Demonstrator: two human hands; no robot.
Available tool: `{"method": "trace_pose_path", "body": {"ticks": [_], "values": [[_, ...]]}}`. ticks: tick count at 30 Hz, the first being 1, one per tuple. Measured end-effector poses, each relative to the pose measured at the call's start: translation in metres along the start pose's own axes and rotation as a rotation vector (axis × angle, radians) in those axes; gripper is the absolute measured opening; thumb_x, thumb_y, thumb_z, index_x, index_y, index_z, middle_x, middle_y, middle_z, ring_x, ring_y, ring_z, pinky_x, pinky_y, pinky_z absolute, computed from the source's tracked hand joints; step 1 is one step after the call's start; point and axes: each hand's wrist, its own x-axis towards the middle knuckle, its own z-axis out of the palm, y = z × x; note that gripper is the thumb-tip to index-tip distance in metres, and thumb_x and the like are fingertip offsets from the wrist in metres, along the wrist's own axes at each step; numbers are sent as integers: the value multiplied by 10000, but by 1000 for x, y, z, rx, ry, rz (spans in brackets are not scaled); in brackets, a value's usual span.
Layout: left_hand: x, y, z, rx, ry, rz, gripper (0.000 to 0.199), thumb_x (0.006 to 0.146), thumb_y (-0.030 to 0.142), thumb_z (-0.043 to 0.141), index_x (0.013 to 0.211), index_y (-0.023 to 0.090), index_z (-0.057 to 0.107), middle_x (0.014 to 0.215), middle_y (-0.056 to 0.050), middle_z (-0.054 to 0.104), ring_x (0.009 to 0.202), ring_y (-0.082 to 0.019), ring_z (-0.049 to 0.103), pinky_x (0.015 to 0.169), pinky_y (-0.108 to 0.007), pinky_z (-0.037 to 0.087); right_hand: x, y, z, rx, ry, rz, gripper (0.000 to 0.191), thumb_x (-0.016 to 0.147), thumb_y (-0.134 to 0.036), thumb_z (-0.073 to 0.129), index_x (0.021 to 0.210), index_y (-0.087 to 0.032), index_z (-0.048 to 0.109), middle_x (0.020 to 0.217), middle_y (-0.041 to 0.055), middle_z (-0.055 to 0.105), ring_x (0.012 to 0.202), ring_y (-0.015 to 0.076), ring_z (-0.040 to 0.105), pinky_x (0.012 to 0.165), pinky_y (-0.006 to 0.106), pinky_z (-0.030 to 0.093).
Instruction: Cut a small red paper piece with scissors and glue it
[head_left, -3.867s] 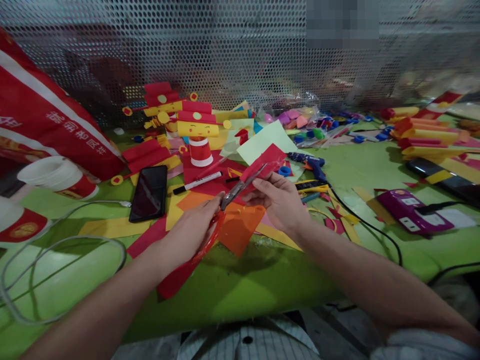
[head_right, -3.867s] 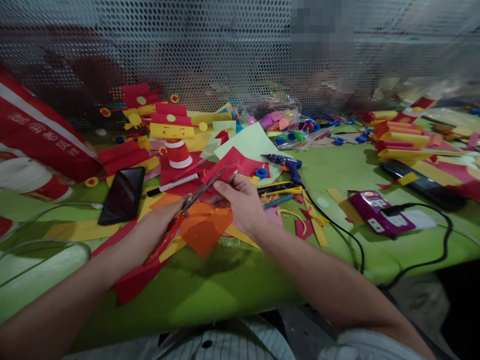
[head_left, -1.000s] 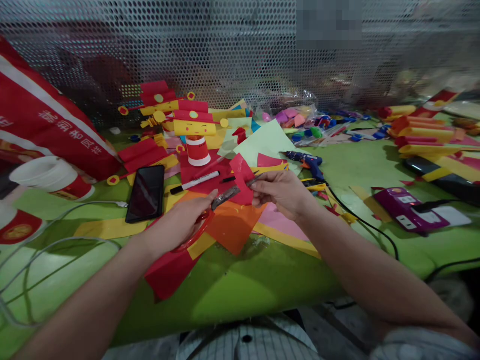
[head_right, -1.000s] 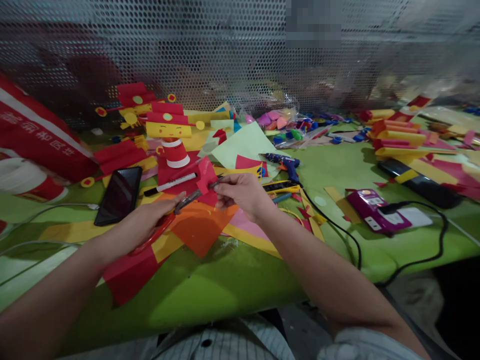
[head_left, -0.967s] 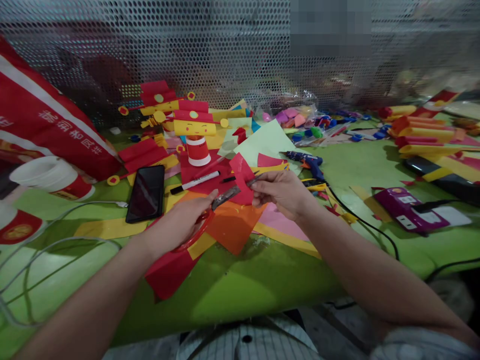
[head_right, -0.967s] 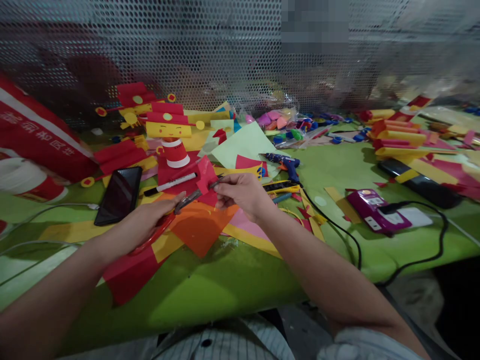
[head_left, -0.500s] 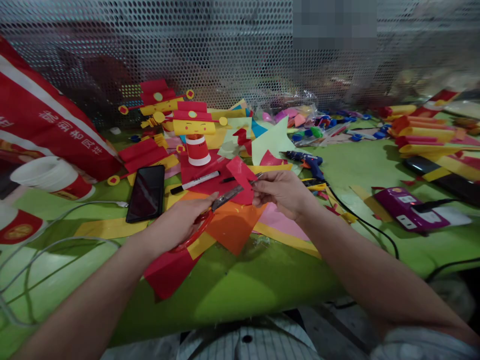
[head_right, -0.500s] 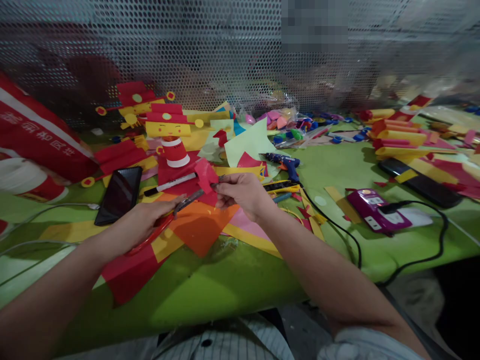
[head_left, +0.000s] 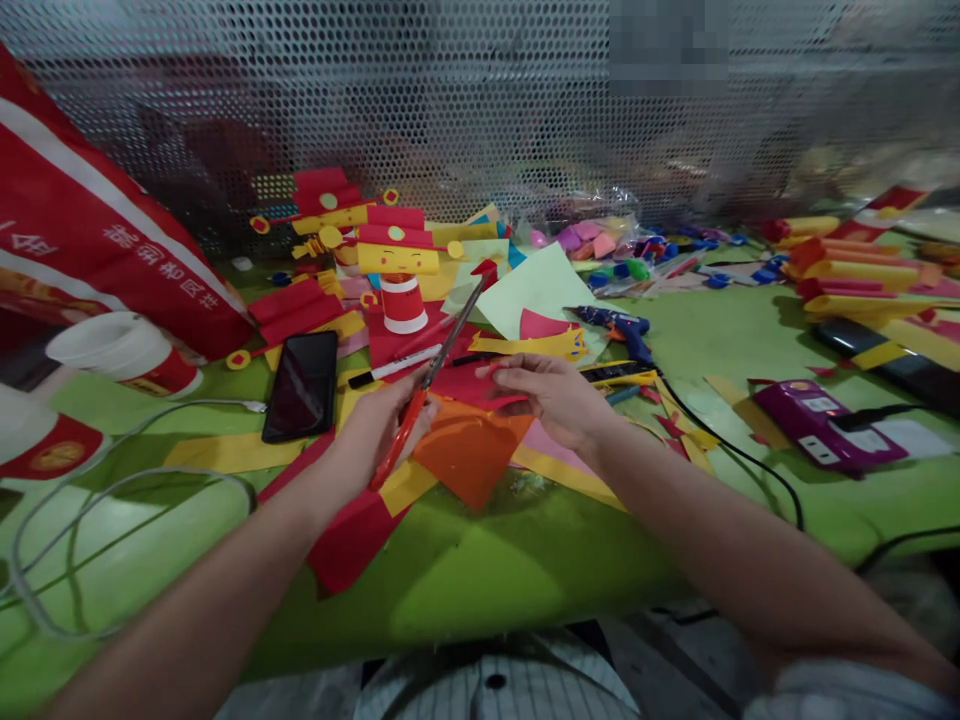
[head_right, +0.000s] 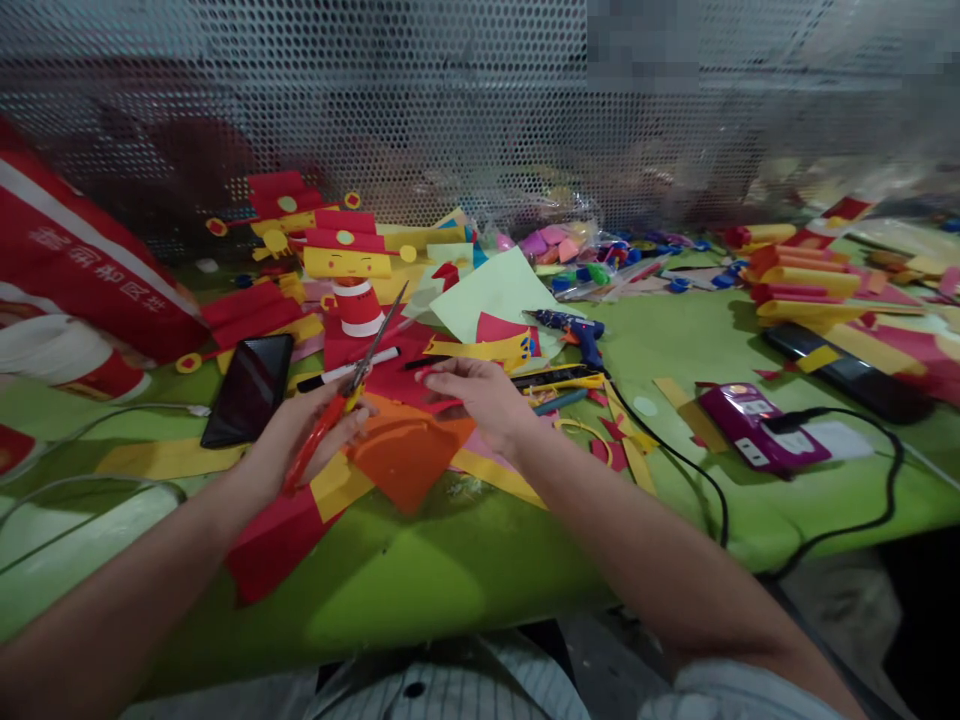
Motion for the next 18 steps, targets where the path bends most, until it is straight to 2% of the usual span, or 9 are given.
{"method": "trace_pose_path", "body": {"ticks": [3,7,10,14,18], "values": [[-1,12,11,-83,56,-81,336,776,304,565,1093,192,562,777,-9,622,559,-114,556,564,-262,507,-4,8,8,-26,-7,-41,158,506,-227,747,611,-164,649,556,-34,623,402,39,475,347,153,370],[-4,24,19,-235,103,-93,366,789,276,552,1142,179,540,839,-31,626,611,-103,557,601,-245,507,-12,16,18,-68,-81,-32,142,508,-230,738,592,-160,647,489,-55,578,338,20,387,319,163,298],[-5,25,22,-308,103,-61,376,767,265,585,1130,176,546,822,-30,616,617,-96,549,598,-235,497,-16,20,23,-71,-110,4,155,495,-219,735,570,-163,612,430,-77,530,326,33,406,326,166,314],[-4,28,24,-352,84,14,413,707,273,659,1096,177,560,723,16,569,583,-80,521,592,-229,484,-16,22,24,-80,-128,25,172,488,-215,731,582,-165,595,475,-53,589,351,53,478,362,175,380],[-1,32,23,-376,66,13,416,685,280,683,1072,175,571,672,40,532,543,-65,492,530,-202,451,-16,19,23,-89,-143,53,161,549,-259,716,617,-161,607,538,-16,639,368,69,521,370,185,393]]}}
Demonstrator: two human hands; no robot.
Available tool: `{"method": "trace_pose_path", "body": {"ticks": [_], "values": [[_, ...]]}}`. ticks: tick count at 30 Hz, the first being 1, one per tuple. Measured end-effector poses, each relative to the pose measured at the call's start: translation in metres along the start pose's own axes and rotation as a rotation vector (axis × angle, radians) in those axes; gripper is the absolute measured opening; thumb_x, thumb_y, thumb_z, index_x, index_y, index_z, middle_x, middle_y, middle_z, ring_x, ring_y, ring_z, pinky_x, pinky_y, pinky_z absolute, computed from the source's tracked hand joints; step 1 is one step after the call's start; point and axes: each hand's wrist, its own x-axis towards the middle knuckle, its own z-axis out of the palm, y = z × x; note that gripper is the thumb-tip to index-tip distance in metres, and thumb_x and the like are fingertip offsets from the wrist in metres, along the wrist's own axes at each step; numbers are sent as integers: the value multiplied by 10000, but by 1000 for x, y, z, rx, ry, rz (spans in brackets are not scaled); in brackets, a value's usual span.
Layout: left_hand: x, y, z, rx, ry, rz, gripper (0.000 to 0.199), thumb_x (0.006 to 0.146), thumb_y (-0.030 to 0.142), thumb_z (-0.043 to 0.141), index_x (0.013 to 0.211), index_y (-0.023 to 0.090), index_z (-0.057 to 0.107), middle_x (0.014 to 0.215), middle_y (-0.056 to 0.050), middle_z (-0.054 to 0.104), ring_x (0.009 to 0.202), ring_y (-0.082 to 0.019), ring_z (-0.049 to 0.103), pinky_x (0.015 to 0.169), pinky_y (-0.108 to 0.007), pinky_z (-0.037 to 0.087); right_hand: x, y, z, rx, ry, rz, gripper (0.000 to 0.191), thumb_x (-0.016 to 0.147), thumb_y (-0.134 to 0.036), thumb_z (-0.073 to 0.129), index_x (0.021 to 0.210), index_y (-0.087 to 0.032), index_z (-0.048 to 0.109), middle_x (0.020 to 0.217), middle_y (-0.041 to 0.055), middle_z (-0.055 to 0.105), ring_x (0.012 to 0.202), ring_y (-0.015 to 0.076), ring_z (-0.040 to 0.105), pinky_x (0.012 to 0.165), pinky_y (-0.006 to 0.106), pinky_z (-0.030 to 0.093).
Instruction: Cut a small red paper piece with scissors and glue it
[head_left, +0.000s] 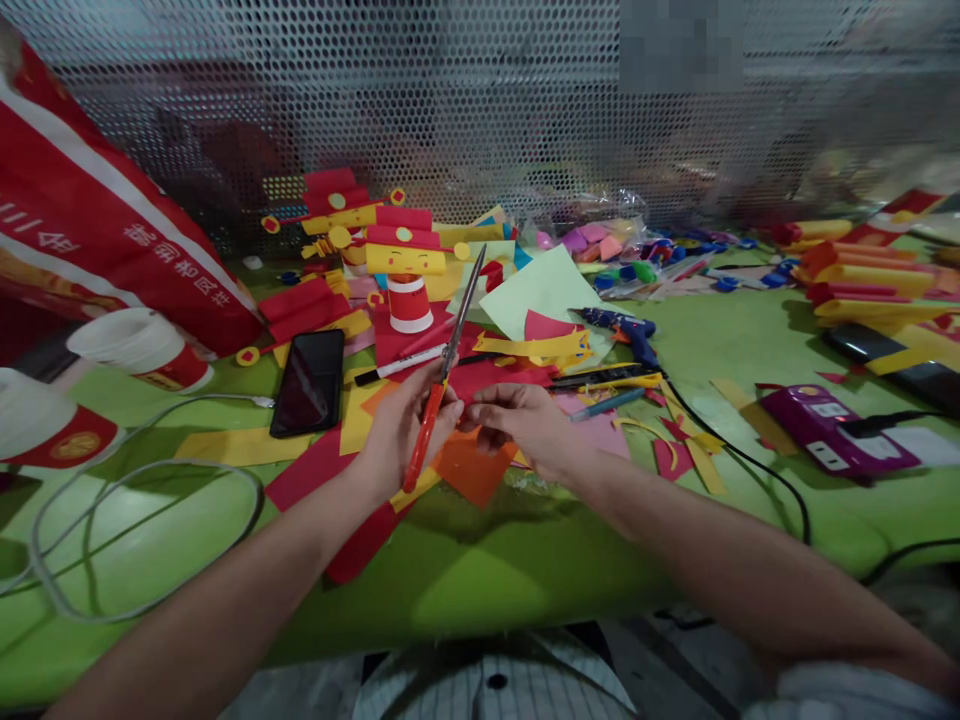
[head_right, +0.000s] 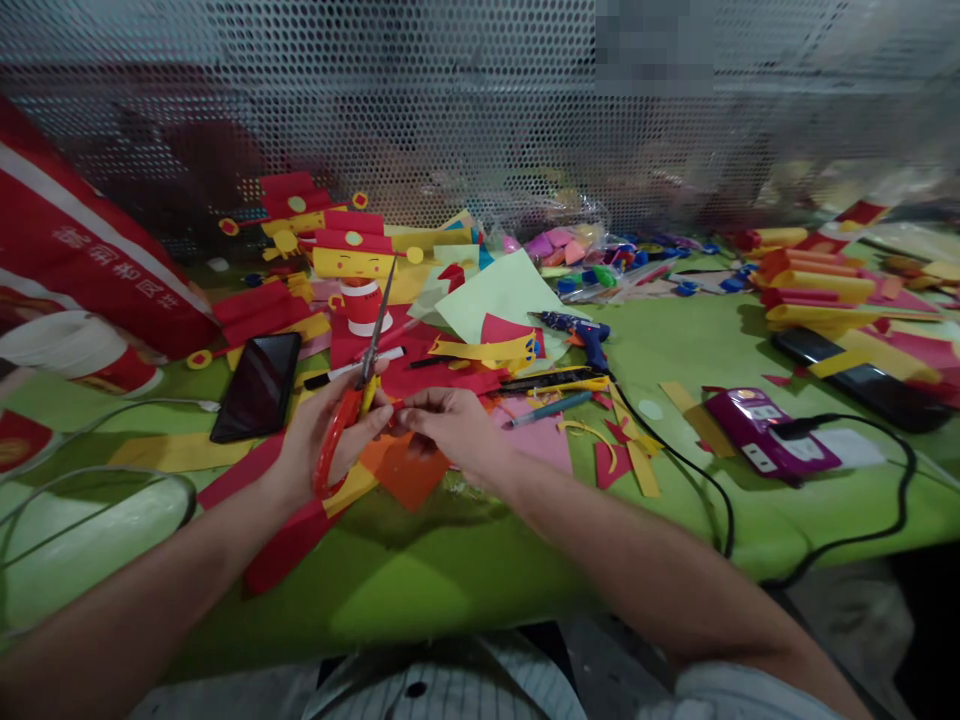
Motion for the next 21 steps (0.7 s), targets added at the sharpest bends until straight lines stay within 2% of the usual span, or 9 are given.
{"method": "trace_pose_path", "body": {"ticks": [6,14,17,21], "values": [[3,0,-5,-82,-18,-42,416,692,280,672,1080,174,569,678,31,536,541,-75,507,487,-203,421,0,-5,-7,5,15,-17,189,667,-341,660,660,-159,607,616,-2,653,380,74,534,352,192,379],[3,-3,-7,-81,-122,-76,441,686,263,674,1100,165,558,634,37,545,523,-84,515,489,-213,410,2,-3,-6,-62,-109,-11,238,499,-251,775,619,-141,602,523,-30,622,354,51,489,373,182,404],[1,-3,-8,-52,-81,-65,429,702,270,645,1111,175,559,670,26,561,529,-88,525,506,-226,432,2,-2,-5,-6,-75,-22,273,462,-256,794,606,-145,590,499,-33,622,340,59,495,363,181,402],[-1,-2,-12,110,57,-41,376,705,252,632,1075,196,592,722,-5,619,628,-132,589,584,-262,479,3,-3,-8,116,-6,-70,267,497,-290,787,619,-156,591,534,-19,648,371,80,543,376,187,422]]}}
